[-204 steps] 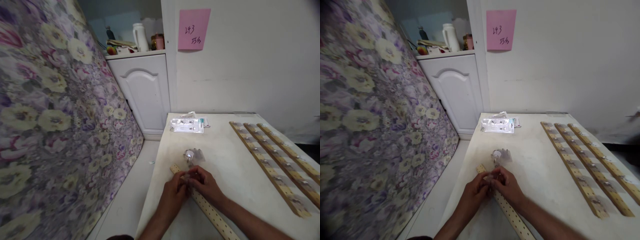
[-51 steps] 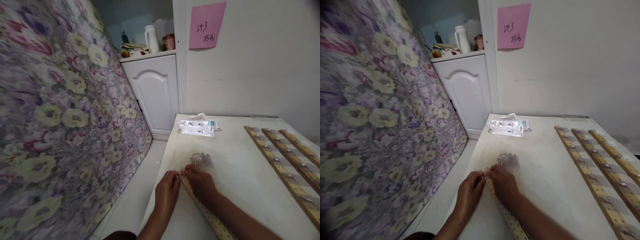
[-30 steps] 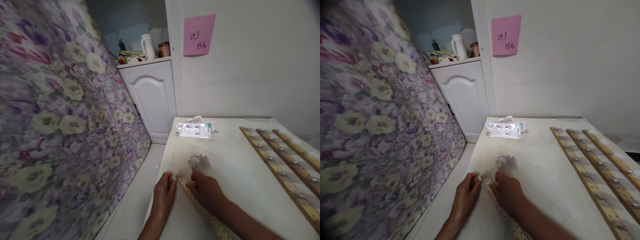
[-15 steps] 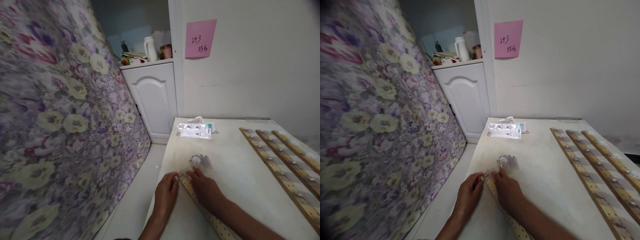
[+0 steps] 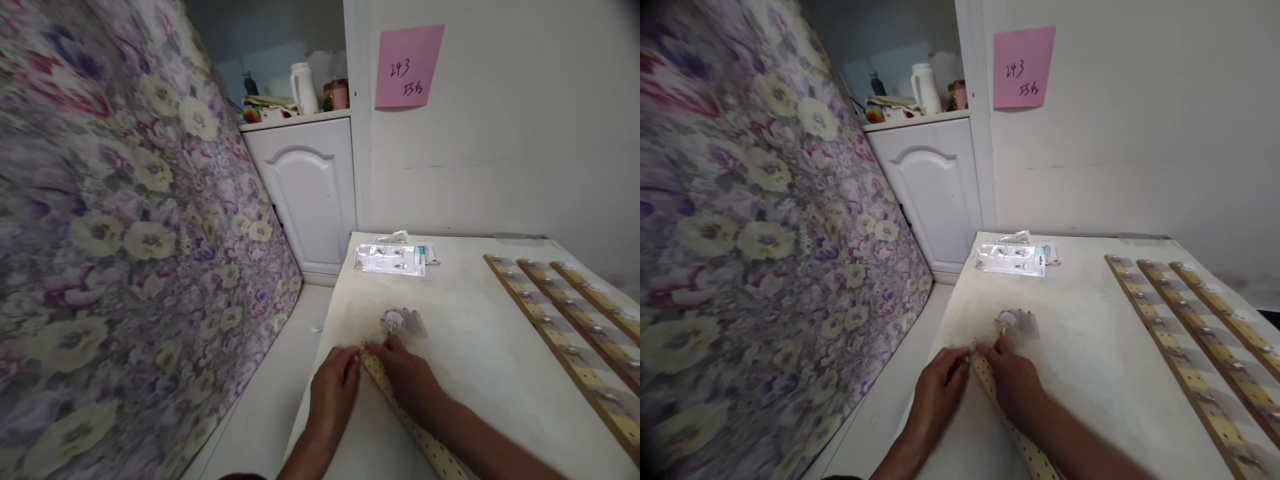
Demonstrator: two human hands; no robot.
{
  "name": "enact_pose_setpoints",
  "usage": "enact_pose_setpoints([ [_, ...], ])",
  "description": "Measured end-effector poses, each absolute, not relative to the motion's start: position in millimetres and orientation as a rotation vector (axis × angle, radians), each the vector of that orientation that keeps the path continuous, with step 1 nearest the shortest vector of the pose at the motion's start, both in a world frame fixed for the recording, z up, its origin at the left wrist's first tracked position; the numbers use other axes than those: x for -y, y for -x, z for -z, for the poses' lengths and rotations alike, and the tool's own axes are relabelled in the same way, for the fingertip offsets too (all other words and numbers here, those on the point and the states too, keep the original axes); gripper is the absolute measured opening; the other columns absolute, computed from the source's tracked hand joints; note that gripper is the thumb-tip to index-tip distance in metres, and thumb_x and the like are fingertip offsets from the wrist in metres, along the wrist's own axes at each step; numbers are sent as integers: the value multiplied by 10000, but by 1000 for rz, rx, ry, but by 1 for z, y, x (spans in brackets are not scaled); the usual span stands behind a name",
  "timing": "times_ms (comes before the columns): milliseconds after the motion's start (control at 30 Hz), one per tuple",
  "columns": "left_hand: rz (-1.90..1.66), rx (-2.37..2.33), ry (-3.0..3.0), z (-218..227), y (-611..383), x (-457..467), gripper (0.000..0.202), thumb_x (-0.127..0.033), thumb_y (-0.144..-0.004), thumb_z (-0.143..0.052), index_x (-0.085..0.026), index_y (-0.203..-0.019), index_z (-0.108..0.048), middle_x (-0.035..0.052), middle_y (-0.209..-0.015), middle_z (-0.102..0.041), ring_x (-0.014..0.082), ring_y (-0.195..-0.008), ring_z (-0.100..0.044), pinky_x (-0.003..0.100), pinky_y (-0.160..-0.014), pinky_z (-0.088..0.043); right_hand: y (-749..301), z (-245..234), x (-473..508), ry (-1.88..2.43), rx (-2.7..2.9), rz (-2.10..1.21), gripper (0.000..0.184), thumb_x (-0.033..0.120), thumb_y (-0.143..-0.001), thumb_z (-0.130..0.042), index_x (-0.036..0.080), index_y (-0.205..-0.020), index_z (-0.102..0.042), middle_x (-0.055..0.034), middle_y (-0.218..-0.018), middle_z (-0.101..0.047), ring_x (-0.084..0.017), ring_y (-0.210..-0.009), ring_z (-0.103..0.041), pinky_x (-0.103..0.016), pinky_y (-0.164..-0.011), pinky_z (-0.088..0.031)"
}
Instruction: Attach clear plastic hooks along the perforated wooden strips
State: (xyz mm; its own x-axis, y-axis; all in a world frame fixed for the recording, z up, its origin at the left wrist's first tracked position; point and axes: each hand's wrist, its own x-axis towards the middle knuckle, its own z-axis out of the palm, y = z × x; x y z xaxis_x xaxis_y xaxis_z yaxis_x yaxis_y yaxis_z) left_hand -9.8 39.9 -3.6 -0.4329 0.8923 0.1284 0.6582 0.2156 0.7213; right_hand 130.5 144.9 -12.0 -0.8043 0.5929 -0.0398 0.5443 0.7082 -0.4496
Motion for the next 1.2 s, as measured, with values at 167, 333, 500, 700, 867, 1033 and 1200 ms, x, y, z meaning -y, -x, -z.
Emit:
enact_pose_setpoints([
  [167,-1056,-2249,-1375,5,8,-42,276,-207,-859,-438,-234,-1081,-599,35,-989,-659,180,-900,-614,292,-790,-463,-131,15,-146,922,2803,-659,558,120,-815,-400,340,-1328,-421,-60,-1104,-526,-162,-761,-628,-259,-647,-401],
  [333,-1017,-2248,-1452,5,7,-43,303,-198,-863,-424,-240,-1100,-607,40,-984,-648,184,-909,-606,305,-813,-465,-131,13,-144,930,2791,-671,559,123,-823,-397,348,-1334,-418,-51,-1083,-538,-156,-756,-633,-254,-653,-407],
  [500,-969,-2245,-1527,7,6,-40,337,-205,-889,-385,-241,-1154,-590,57,-1009,-633,189,-941,-598,318,-836,-472,-131,9,-143,931,2787,-686,542,134,-829,-403,342,-1330,-431,-56,-1103,-542,-164,-798,-635,-252,-677,-420],
  [700,-838,-2318,-1581,7,5,-38,342,-219,-903,-373,-249,-1170,-585,57,-983,-632,191,-921,-602,307,-809,-487,-132,8,-144,932,2798,-682,510,145,-844,-403,324,-1319,-447,-56,-1087,-551,-151,-798,-627,-235,-673,-414],
  [867,-697,-2396,-1638,10,5,-38,352,-203,-914,-341,-255,-1170,-578,56,-959,-625,191,-904,-603,290,-751,-491,-132,13,-143,934,2820,-571,530,135,-843,-397,339,-1331,-429,-51,-1091,-553,-154,-782,-631,-239,-629,-400],
  [1033,-686,-2388,-1664,13,8,-40,344,-158,-896,-349,-250,-1122,-591,47,-928,-618,181,-888,-602,271,-731,-481,-132,15,-141,935,2818,-487,509,137,-860,-382,346,-1321,-435,-51,-1084,-562,-158,-802,-630,-229,-599,-385],
  [1200,-781,-2334,-1636,10,9,-39,336,-152,-890,-342,-247,-1085,-599,41,-921,-610,171,-880,-599,279,-768,-481,-133,15,-141,940,2795,-516,512,149,-850,-396,349,-1321,-432,-45,-1086,-571,-162,-814,-640,-231,-602,-403],
])
